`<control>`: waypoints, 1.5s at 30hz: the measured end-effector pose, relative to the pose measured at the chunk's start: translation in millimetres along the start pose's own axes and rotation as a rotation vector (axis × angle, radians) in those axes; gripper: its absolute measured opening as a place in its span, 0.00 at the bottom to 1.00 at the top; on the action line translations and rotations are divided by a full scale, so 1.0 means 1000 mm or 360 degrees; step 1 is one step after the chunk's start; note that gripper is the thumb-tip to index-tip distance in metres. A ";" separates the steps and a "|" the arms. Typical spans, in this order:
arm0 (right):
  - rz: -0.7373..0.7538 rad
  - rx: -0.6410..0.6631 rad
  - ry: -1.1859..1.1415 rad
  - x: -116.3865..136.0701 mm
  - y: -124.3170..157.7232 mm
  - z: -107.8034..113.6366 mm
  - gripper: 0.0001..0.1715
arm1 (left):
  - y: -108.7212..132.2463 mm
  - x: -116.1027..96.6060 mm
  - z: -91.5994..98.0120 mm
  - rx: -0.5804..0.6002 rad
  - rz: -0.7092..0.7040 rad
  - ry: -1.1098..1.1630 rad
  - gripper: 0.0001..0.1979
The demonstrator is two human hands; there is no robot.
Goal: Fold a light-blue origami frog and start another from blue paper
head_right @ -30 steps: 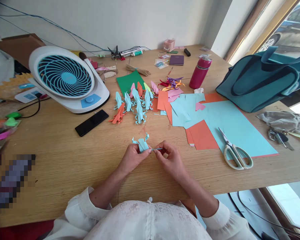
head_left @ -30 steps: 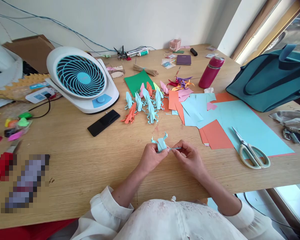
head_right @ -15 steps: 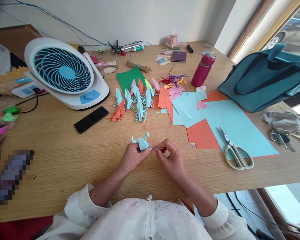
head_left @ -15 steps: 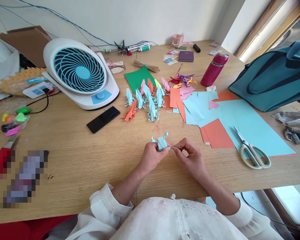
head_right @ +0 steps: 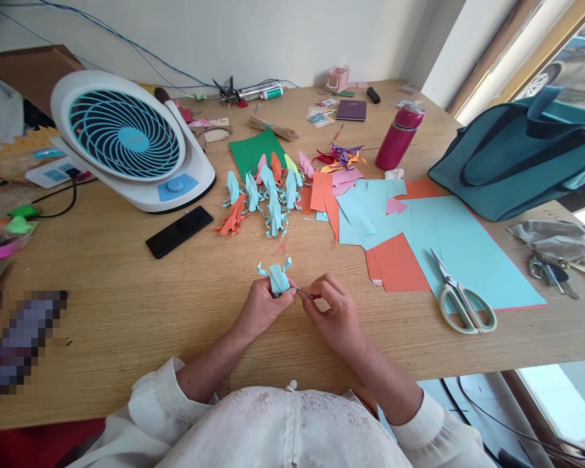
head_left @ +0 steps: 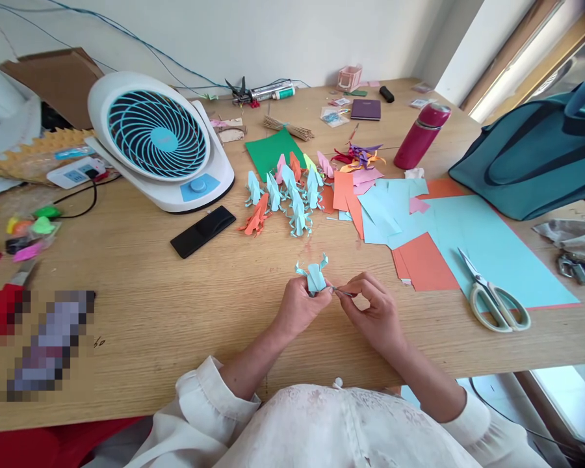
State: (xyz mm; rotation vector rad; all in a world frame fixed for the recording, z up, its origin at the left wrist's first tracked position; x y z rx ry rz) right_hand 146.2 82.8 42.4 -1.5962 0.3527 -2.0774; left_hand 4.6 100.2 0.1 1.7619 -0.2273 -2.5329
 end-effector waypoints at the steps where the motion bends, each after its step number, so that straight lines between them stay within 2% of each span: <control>1: 0.0062 0.0011 0.0024 0.002 0.001 0.000 0.08 | 0.000 0.000 0.000 0.0007 0.0008 0.0003 0.07; 7: 0.0431 0.0128 0.0225 0.012 0.007 -0.002 0.17 | 0.000 0.002 -0.001 0.0077 0.0016 0.0052 0.08; 15: 0.0684 0.0270 0.0532 0.022 0.009 -0.005 0.15 | 0.002 0.002 -0.005 0.0203 0.0133 0.0311 0.06; 20: 0.0714 0.0326 0.0609 0.018 0.011 -0.006 0.16 | 0.004 0.004 -0.008 0.0276 0.0210 0.0510 0.08; 26: 0.0734 0.0396 0.0680 0.015 0.012 -0.007 0.14 | 0.003 0.008 -0.009 0.0346 0.0133 0.0436 0.13; 32: 0.0777 0.0493 0.0755 0.015 0.014 -0.011 0.11 | 0.002 0.013 -0.008 0.0270 0.0225 0.0423 0.15; 45: 0.0802 0.0574 0.0614 0.017 0.015 -0.008 0.13 | 0.004 0.013 -0.010 0.0417 0.0354 0.0590 0.20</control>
Point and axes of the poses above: each hand's wrist, its own y-axis away from the middle knuckle, its own z-axis out of the back of the hand, x = y × z, the point moved 7 cm from there along -y, towards the middle knuckle, and after that the axes turned 12 degrees about -y, right-handed, at the moved point
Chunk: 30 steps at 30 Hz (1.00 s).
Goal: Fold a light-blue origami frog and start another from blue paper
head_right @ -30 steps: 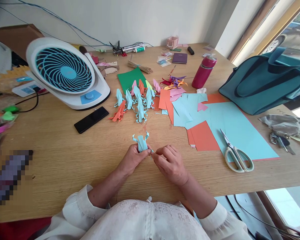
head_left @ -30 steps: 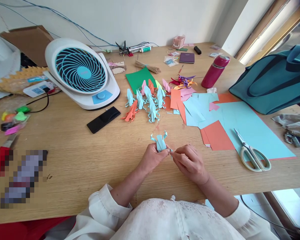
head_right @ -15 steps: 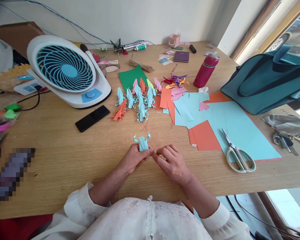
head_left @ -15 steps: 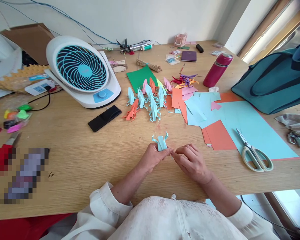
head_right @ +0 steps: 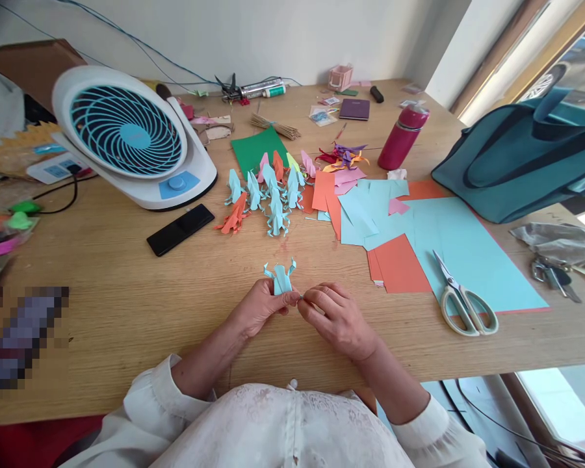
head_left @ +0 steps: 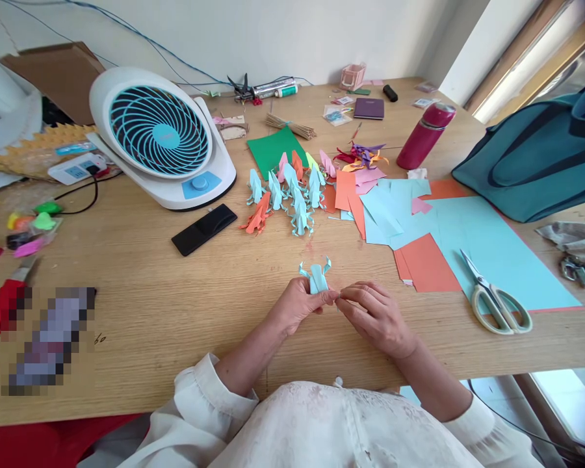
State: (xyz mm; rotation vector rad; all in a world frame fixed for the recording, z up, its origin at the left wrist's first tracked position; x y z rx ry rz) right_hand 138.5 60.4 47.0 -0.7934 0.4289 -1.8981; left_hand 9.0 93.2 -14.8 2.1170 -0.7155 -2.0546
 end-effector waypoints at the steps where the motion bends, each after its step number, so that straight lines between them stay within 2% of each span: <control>1: 0.0003 0.0007 -0.0022 0.000 0.000 0.000 0.13 | 0.000 0.000 0.000 0.0005 -0.0008 -0.0024 0.20; 8: -0.0088 0.0008 -0.0218 -0.002 0.002 -0.002 0.17 | -0.001 -0.005 0.000 -0.0059 -0.0259 -0.0277 0.16; 11: -0.0353 -0.0207 -0.0432 -0.010 0.001 0.004 0.17 | 0.002 -0.014 0.002 -0.0147 -0.0354 -0.0433 0.13; 14: -0.0748 -0.0437 -0.0683 -0.024 0.001 0.008 0.06 | 0.007 -0.024 0.004 -0.0256 -0.0455 -0.0589 0.10; 15: -0.0865 -0.0456 -0.0760 -0.027 0.001 0.007 0.02 | 0.008 -0.027 0.004 -0.0282 -0.0491 -0.0623 0.10; 18: -0.1084 -0.0393 -0.0948 -0.034 0.002 -0.003 0.08 | 0.011 -0.030 0.004 -0.0323 -0.0557 -0.0676 0.10; 23: -0.1187 -0.0395 -0.1070 -0.039 0.005 -0.010 0.08 | 0.010 -0.029 0.003 -0.0314 -0.0582 -0.0703 0.10; 30: -0.1165 -0.0441 -0.1072 -0.038 0.004 -0.009 0.09 | 0.005 -0.021 0.004 -0.0225 -0.0475 -0.0554 0.13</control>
Point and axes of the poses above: each hand's wrist, its own y-axis away from the middle knuckle, its own z-axis out of the back of the hand, x = y × z, the point moved 7 cm from there along -y, towards the middle knuckle, and after that the axes turned 12 degrees about -y, right-handed, at the moved point
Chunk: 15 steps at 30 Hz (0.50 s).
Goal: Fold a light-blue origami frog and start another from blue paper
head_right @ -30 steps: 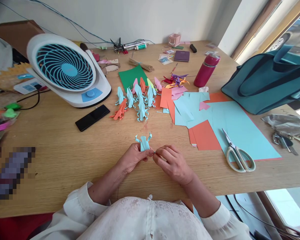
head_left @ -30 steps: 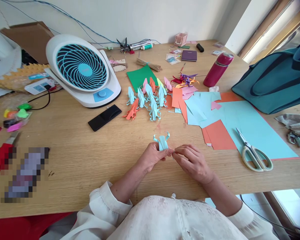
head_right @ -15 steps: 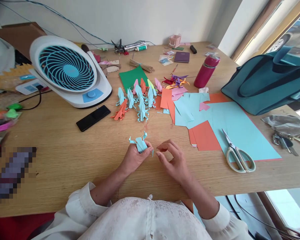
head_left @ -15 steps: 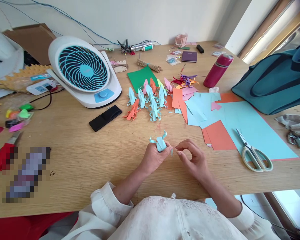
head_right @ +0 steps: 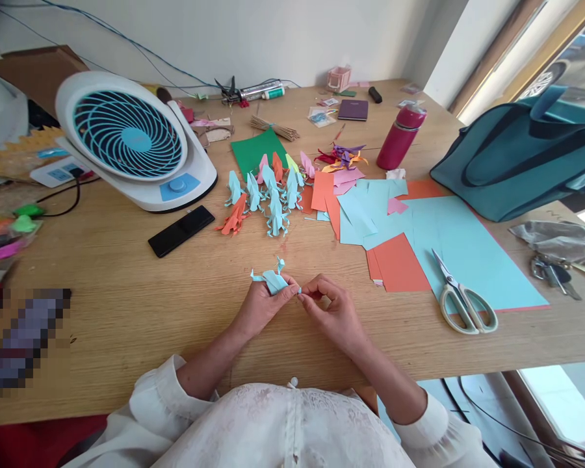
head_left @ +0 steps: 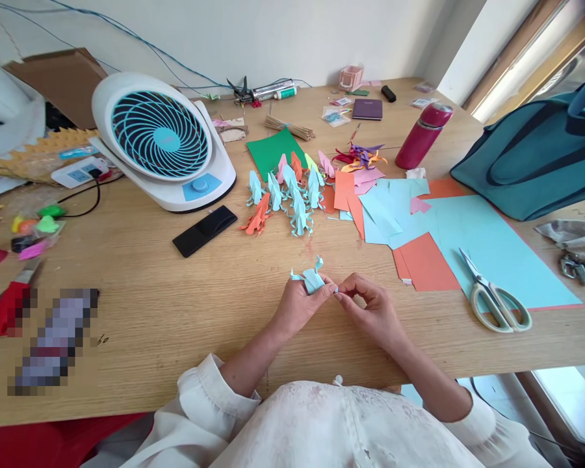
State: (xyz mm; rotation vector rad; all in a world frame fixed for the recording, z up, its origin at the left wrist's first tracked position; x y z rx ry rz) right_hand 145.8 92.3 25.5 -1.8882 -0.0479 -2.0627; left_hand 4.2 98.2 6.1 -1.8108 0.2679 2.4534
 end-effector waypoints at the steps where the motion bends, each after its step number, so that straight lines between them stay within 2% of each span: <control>1: -0.0015 -0.0005 -0.0015 -0.001 0.000 0.000 0.09 | -0.001 0.001 -0.001 0.0022 0.0013 0.0044 0.14; 6: -0.0177 0.0015 -0.0178 -0.013 0.000 0.001 0.13 | -0.002 0.004 -0.004 0.0089 0.0069 0.0237 0.18; 10: -0.0279 0.0013 -0.0251 -0.018 0.000 0.001 0.16 | -0.001 0.005 -0.005 0.0116 0.0104 0.0362 0.16; 15: -0.0317 0.0042 -0.0284 -0.017 0.001 0.000 0.16 | -0.001 0.008 -0.004 0.0060 0.0129 0.0211 0.10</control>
Point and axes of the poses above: each hand's wrist, its own y-axis away from the middle knuckle, its own z-axis out of the back of the hand, x = y × z, the point moved 7 cm from there along -y, towards the middle knuckle, and after that the axes turned 12 degrees about -y, right-handed, at the moved point
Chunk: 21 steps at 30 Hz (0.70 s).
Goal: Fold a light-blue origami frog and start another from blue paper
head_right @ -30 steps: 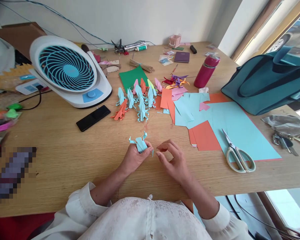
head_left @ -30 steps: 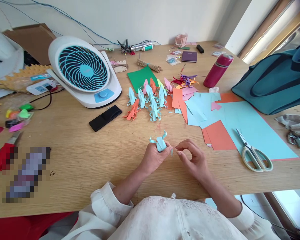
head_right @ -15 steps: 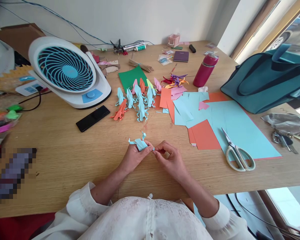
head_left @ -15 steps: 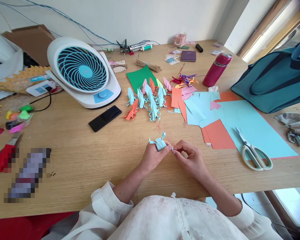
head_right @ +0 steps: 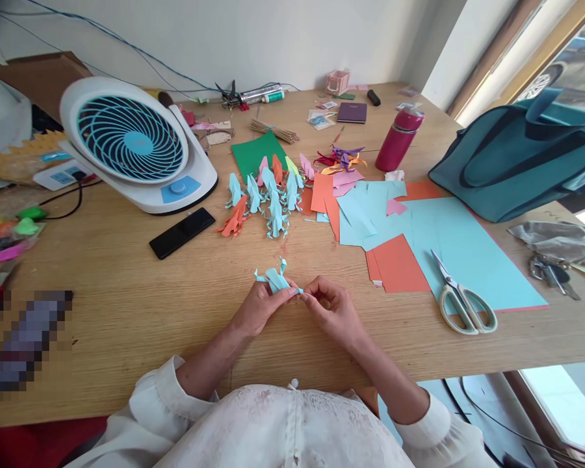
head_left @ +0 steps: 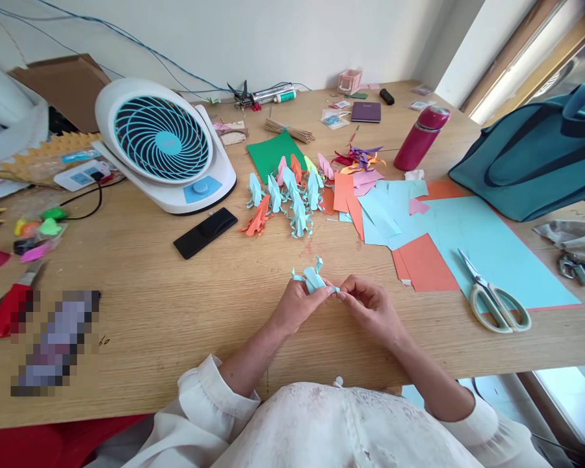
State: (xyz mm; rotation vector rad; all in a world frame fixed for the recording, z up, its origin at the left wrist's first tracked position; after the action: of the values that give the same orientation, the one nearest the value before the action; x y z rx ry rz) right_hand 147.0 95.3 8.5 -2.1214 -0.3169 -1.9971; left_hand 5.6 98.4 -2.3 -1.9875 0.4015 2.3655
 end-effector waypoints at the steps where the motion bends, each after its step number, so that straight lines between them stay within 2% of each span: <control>1: -0.0010 0.0008 0.0006 0.000 0.000 0.000 0.16 | 0.000 0.000 0.001 -0.0027 0.0005 -0.0050 0.10; 5: -0.0034 0.0050 0.0032 0.000 0.001 -0.001 0.16 | 0.000 -0.001 0.005 -0.0135 0.0021 -0.0183 0.09; 8: -0.0009 0.0082 0.0069 0.002 0.002 -0.002 0.16 | 0.001 -0.004 0.006 -0.0144 0.0014 -0.0248 0.10; 21: 0.0371 0.0086 0.0532 0.021 0.003 -0.006 0.09 | 0.000 -0.002 -0.002 0.0086 -0.0012 -0.0054 0.14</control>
State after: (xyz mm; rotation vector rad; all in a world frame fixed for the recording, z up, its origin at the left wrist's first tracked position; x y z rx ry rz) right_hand 143.5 90.8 29.6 -1.6655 -0.0623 -2.1251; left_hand 8.2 98.3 -0.7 -1.9196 0.4509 2.3543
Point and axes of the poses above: each hand's wrist, its own y-axis away from the middle knuckle, its own z-axis out of the back of the hand, x = y × z, the point moved 7 cm from there along -y, towards the middle knuckle, and after that the axes turned 12 degrees about -y, right-handed, at the moved point
